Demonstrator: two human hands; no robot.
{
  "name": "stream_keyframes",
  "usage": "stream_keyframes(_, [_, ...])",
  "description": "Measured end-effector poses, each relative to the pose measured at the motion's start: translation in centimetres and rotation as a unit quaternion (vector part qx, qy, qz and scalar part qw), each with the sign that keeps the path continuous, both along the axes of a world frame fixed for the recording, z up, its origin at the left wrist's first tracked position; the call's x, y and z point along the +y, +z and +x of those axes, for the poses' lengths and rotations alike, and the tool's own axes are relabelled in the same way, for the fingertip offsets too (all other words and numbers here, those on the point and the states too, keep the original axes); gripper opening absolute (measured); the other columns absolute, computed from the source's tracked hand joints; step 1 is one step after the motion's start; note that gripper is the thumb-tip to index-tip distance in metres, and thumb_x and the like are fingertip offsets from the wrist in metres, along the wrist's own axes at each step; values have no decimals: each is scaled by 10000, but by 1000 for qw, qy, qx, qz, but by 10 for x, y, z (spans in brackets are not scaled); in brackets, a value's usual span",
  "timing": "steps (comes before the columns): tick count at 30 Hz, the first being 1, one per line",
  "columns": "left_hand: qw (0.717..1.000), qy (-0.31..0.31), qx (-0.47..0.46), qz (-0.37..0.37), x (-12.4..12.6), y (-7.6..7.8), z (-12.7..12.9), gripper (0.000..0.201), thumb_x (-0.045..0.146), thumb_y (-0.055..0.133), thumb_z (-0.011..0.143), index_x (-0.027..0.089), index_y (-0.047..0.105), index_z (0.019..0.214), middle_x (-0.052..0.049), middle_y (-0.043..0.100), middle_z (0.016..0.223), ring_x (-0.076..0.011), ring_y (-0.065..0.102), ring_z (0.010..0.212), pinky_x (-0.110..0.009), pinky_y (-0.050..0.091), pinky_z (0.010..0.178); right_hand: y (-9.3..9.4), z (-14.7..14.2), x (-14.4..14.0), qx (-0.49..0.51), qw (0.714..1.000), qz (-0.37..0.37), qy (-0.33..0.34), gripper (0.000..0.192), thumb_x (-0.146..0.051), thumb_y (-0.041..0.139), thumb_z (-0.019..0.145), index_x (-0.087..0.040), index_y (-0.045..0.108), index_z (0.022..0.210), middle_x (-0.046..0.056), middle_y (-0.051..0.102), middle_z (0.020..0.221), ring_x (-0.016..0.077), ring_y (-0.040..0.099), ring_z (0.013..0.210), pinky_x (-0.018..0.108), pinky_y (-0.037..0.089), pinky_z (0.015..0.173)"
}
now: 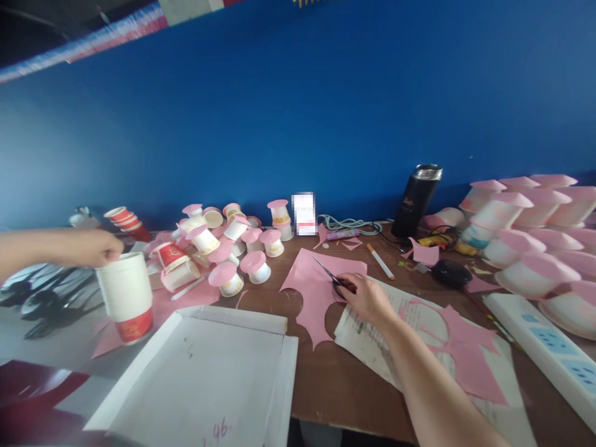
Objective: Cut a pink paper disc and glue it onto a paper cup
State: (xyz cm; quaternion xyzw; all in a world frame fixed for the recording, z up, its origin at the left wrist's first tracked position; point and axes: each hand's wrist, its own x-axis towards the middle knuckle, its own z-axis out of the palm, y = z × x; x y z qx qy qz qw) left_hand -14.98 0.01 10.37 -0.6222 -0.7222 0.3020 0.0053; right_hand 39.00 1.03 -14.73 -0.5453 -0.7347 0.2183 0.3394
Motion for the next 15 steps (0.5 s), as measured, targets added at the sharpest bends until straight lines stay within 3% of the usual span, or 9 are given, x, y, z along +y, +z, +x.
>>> stream_keyframes(5, [999,28,-11,-29,-16,-1,-2,168,29,467,672,132,597,702,26,569,641,-123,488,641,-230,251,565,2,0,-1,-2,1000,-1,-1,277,-307,581,821,-255,700,1065,40,740,1029,222,706,898,324,555,810])
stream_keyframes(11, [985,85,-124,-83,-24,0,-21,114,127,462,575,153,571,594,25,513,499,-130,487,544,-226,298,530,-2,2,0,-3,1000,-2,2,281,-323,577,825,-241,693,1068,48,737,1036,224,709,898,329,558,815])
stream_keyframes(15, [974,100,-173,-110,-30,2,-19,130,181,435,532,157,559,559,27,520,474,-128,489,515,-218,312,517,-4,3,2,-4,1000,-4,1,291,-326,572,829,-240,689,1082,46,735,1049,222,706,914,322,560,809])
